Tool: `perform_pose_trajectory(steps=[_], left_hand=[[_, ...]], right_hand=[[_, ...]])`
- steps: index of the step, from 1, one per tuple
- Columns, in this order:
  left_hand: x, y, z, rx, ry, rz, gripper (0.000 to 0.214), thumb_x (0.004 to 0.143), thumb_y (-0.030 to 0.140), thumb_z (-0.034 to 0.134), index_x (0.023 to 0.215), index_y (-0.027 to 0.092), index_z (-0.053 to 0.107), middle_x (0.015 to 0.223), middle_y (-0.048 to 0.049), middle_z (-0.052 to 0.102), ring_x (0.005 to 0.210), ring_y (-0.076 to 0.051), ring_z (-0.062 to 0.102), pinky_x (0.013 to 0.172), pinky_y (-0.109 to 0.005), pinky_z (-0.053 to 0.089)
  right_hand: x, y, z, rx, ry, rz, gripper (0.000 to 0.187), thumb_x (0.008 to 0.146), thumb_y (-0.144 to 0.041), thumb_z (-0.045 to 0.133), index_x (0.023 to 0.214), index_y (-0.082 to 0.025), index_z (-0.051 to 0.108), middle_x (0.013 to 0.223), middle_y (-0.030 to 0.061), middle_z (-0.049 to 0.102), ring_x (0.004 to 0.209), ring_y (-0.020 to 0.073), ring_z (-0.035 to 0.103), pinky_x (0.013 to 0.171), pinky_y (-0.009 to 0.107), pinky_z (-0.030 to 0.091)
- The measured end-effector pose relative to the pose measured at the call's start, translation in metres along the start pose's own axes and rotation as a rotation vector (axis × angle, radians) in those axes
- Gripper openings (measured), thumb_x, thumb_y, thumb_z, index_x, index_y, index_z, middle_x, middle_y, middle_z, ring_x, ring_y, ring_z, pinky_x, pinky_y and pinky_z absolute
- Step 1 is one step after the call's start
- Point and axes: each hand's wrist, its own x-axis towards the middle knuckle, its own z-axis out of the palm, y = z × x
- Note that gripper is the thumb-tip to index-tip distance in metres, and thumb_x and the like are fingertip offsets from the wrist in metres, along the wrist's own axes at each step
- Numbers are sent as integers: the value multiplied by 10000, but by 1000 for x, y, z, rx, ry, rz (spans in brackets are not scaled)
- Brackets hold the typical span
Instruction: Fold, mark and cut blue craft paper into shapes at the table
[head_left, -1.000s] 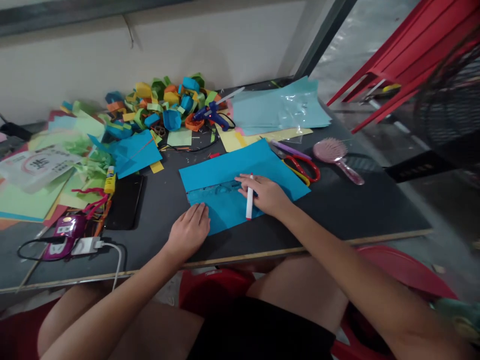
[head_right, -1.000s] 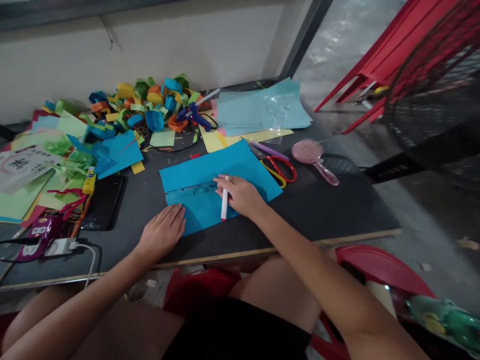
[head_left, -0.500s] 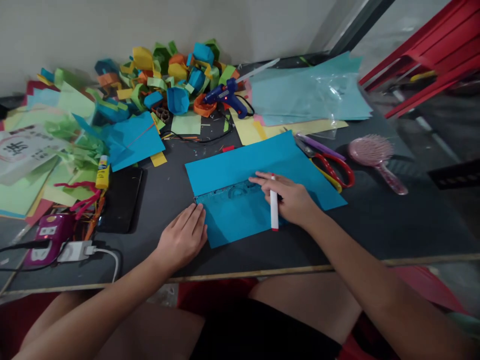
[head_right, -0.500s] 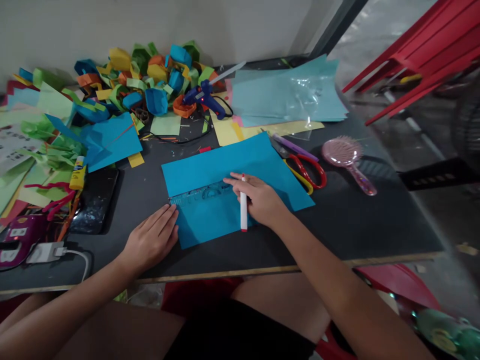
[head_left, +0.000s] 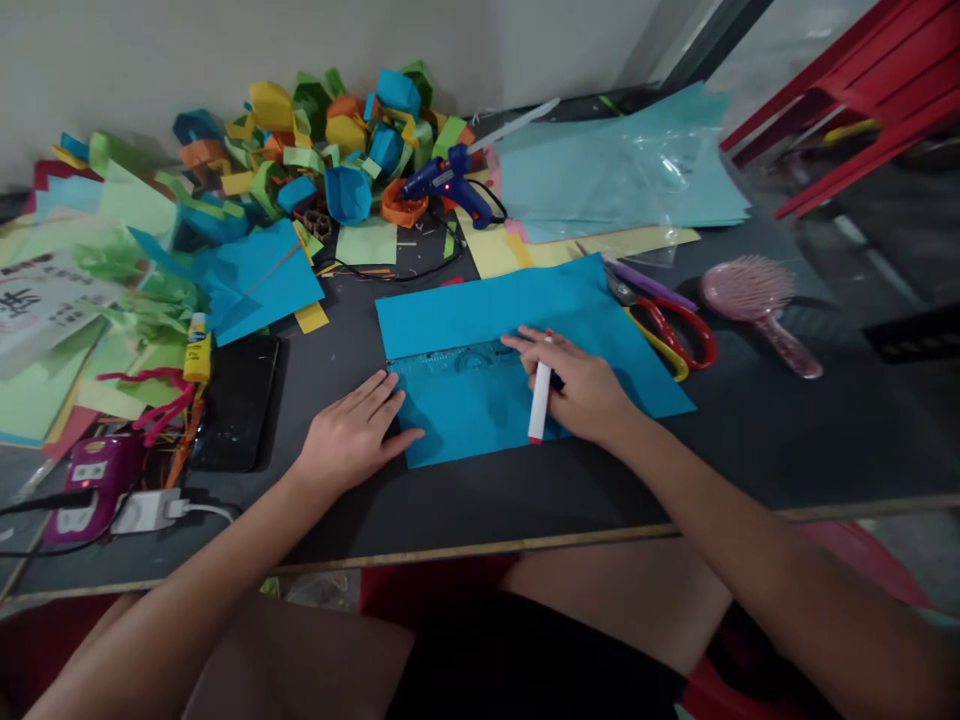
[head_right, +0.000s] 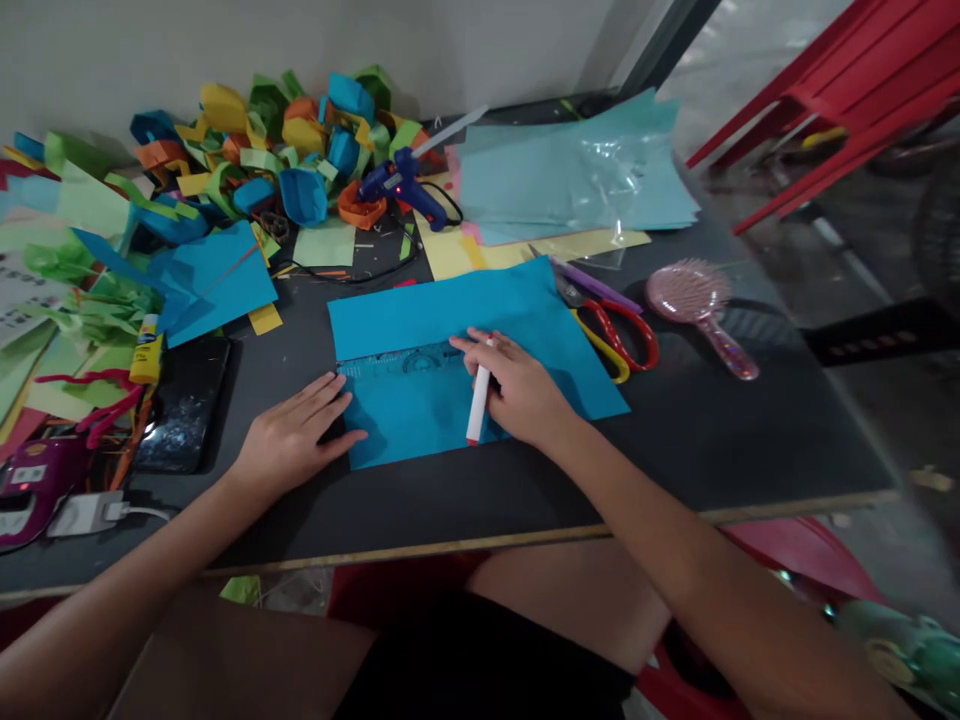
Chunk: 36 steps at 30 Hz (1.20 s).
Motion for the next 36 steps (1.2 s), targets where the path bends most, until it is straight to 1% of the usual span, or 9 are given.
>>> perform_pose_trajectory(steps=[2,5,9,13,20,24,29,33,36], left_hand=[[2,-4,2,-2,10,10,383,905,409,605,1075,83,710,1164,-171,709,1106,-285,679,893,-400,611],[2,-4,4,-10,13,10,366,906,391,610,1086,88,707,1137,-161,721,1095,-284,684,900,-408,609],[1,-1,3,-26,18,-25,368,906,380,610,1107,85,696,1163,-168,710,1098,-280,684,893,-400,613],[1,0,3,-63,20,-67,407,903,384,608,1157,71,667,1200,-183,691,1128,-282,669,913,-402,604],[1,2,1,-64,11,-78,404,901,377,610,1170,80,659,1201,-173,693,1131,-275,667,918,-389,602],[2,4,1,-46,26,-82,394,900,378,613,1152,81,667,1189,-161,702,1118,-259,676,927,-367,600],[2,5,0,-110,-3,-140,416,892,330,616,1240,104,630,1243,-149,679,1161,-265,651,961,-373,585],[2,5,-1,-101,-1,-129,425,887,297,612,1269,110,613,1240,-144,682,1164,-261,650,953,-363,591],[4,5,-2,-70,-3,-117,401,885,300,615,1239,111,627,1220,-140,693,1143,-254,663,930,-353,603]], right_hand=[[4,1,-3,-20,-16,-11,149,865,-117,453,824,-257,483,1318,54,648,1361,283,479,1070,590,456],[11,4,-7,-64,-33,-53,75,887,-229,536,820,-256,513,1269,60,677,1299,295,545,1021,566,496],[15,10,-6,-96,30,-99,144,885,-329,600,791,-254,520,1220,61,700,1238,294,590,1014,548,496],[13,10,-3,-121,55,-93,129,904,-329,575,799,-260,542,1157,59,719,1222,290,604,987,539,515],[11,8,-4,-113,44,-76,152,892,-322,591,774,-264,515,1198,42,709,1228,301,599,999,574,499],[11,7,-6,-144,60,-117,147,896,-306,599,787,-259,513,1188,57,714,1212,293,613,973,537,526],[12,8,-7,-174,39,-160,95,902,-289,602,832,-255,547,1140,74,732,1208,296,617,939,508,550],[12,11,-7,-165,21,-151,132,900,-303,598,795,-264,529,1208,53,708,1210,294,616,938,513,551],[12,11,-7,-171,26,-148,131,900,-290,595,790,-264,531,1187,54,716,1199,291,624,932,504,558]])
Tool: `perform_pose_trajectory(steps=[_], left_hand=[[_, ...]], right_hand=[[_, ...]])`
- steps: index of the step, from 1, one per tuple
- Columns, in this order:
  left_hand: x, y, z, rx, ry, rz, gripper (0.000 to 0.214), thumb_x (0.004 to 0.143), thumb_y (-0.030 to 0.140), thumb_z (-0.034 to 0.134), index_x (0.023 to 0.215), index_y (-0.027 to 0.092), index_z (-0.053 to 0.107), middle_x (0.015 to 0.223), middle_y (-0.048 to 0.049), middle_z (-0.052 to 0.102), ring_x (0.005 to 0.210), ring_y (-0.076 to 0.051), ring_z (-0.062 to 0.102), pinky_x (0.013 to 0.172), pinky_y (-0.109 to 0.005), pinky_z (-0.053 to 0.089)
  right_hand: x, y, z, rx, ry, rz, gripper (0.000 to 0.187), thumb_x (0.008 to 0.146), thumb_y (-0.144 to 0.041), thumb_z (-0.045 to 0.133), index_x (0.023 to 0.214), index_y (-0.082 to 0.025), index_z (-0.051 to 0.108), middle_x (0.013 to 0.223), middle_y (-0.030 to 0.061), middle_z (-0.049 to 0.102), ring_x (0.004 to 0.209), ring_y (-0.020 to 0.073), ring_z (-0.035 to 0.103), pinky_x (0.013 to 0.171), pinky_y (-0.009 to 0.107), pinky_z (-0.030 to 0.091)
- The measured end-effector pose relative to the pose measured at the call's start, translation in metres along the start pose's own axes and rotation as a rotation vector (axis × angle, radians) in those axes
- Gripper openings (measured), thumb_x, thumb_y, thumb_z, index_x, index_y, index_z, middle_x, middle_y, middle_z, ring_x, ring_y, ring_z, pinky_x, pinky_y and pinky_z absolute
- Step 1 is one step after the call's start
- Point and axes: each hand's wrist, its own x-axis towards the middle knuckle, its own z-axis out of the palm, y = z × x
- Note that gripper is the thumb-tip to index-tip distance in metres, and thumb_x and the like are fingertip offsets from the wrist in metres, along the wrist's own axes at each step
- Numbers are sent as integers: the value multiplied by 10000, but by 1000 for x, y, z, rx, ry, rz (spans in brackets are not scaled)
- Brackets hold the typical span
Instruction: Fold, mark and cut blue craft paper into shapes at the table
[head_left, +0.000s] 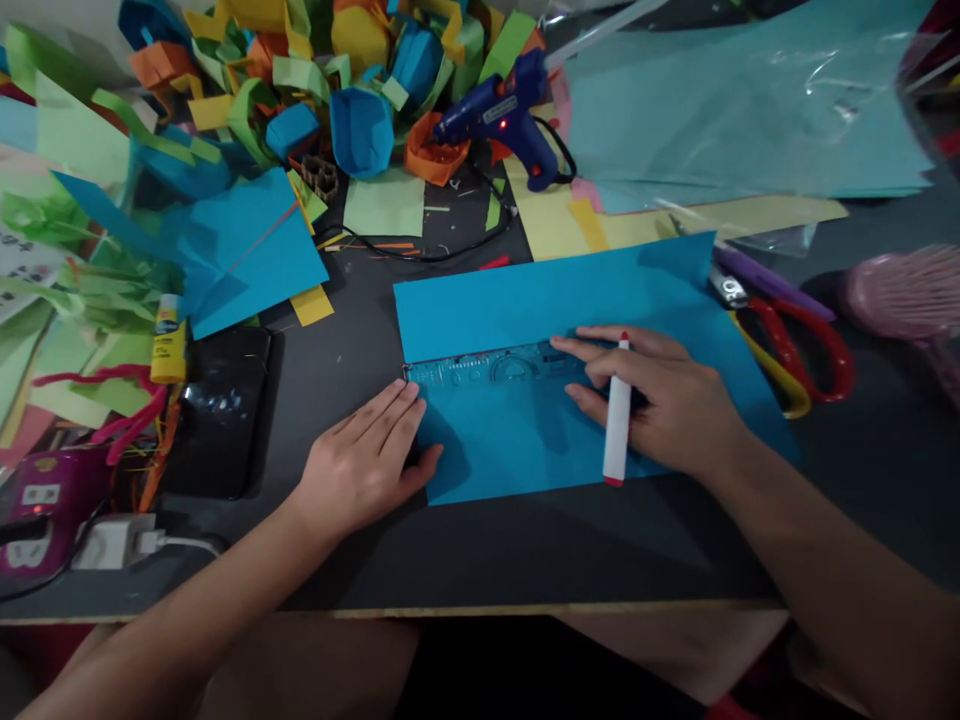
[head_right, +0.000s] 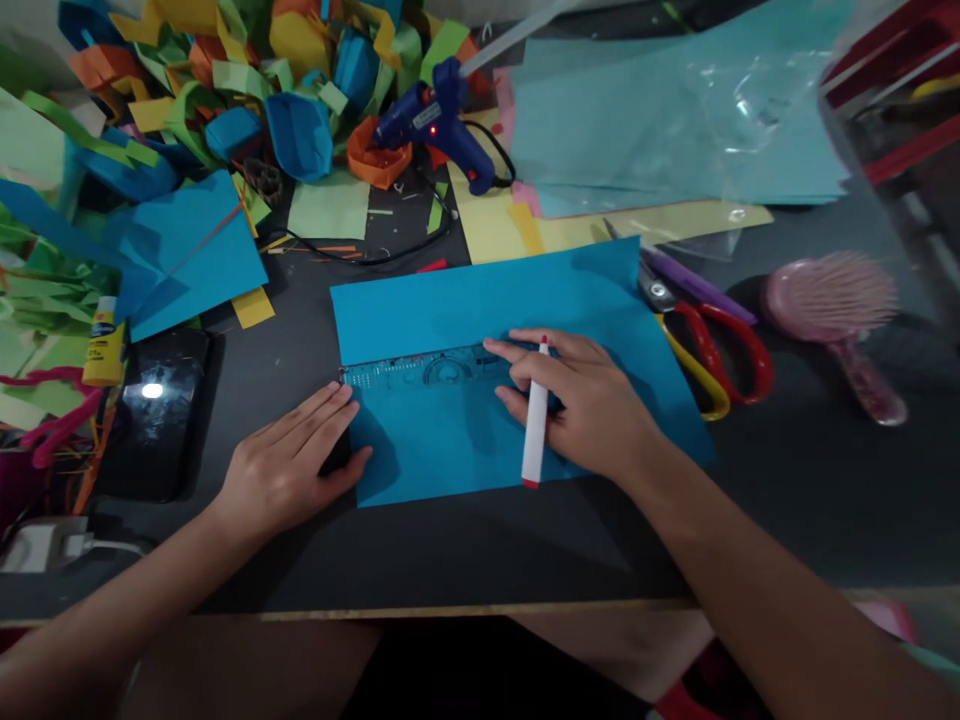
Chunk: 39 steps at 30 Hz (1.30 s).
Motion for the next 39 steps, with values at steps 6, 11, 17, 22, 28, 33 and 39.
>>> perform_pose_trajectory(steps=[6,11,17,22,28,33,39], left_hand=[[2,0,-1,24,1,21,379,875,305,632,1184,86,651,1188,-149,706,1131,-257,669,920,-348,609],[2,0,-2,27,-5,21,404,885,304,616,1240,112,627,1209,-136,698,1134,-256,667,920,-355,609],[3,1,-1,43,7,33,371,872,305,637,1166,80,658,1180,-151,708,1112,-254,679,921,-346,607],[4,1,-1,34,18,35,361,865,299,641,1142,69,669,1172,-160,710,1099,-263,685,899,-356,616],[6,1,-1,54,41,46,349,845,302,674,1098,62,686,1139,-155,723,1045,-259,708,863,-340,628],[6,1,-1,58,43,43,353,838,298,682,1096,57,687,1138,-157,722,1039,-263,710,846,-343,634],[6,0,-2,54,39,50,362,833,298,687,1097,50,689,1136,-163,722,1032,-269,712,829,-348,639]], right_hand=[[0,-2,-1,-35,30,-43,122,903,-273,599,805,-247,533,1175,94,719,1176,300,638,912,494,567],[1,-2,-2,-9,15,-15,133,900,-274,597,789,-260,526,1159,66,726,1186,295,632,918,498,566],[1,-3,-2,-17,23,-11,115,897,-265,604,803,-266,537,1124,46,736,1192,283,630,918,480,569],[2,-2,-2,-29,36,-46,119,895,-254,605,797,-246,538,1109,79,739,1165,299,647,904,486,576],[2,-2,-2,-39,36,-50,131,887,-230,613,789,-257,530,1108,74,738,1165,297,648,883,479,588],[2,-3,-2,-46,60,-79,146,878,-216,631,791,-236,516,1091,121,742,1141,322,659,863,496,594],[3,-4,-2,-39,57,-76,133,875,-210,632,799,-232,526,1090,131,741,1142,323,657,867,492,588]])
